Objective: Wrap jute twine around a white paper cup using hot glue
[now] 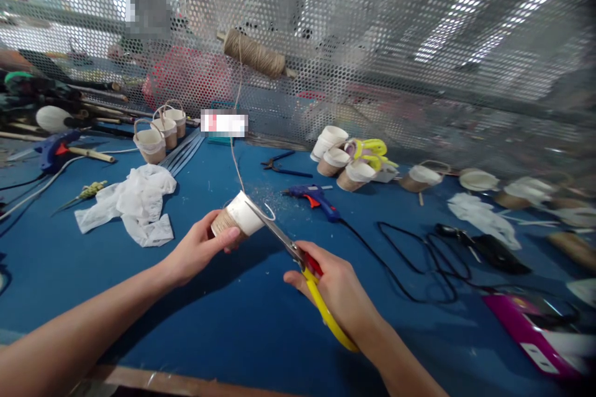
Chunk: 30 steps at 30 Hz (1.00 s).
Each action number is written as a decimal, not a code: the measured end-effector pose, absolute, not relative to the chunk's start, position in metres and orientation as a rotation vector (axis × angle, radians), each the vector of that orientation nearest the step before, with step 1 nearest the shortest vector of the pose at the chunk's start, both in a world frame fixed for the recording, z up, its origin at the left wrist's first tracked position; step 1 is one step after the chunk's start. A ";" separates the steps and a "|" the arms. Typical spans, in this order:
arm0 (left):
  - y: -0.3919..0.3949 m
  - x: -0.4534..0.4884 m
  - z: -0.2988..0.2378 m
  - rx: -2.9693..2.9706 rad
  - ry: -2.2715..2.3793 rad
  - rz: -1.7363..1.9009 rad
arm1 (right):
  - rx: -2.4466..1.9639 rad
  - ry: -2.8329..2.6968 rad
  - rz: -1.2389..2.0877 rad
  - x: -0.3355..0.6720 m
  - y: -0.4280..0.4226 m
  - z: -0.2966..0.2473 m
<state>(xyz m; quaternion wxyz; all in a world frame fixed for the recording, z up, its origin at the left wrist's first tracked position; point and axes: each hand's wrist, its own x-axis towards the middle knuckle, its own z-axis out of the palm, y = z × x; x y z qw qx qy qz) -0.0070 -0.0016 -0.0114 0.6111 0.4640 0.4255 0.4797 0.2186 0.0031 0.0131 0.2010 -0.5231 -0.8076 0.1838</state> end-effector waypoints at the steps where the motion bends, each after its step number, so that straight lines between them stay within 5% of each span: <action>1: -0.002 -0.007 -0.011 1.072 0.985 1.109 | -1.458 -2.257 0.510 0.219 0.003 0.014; 30: -0.001 -0.010 -0.006 0.711 0.793 1.060 | -1.423 -2.275 0.397 0.224 0.005 0.007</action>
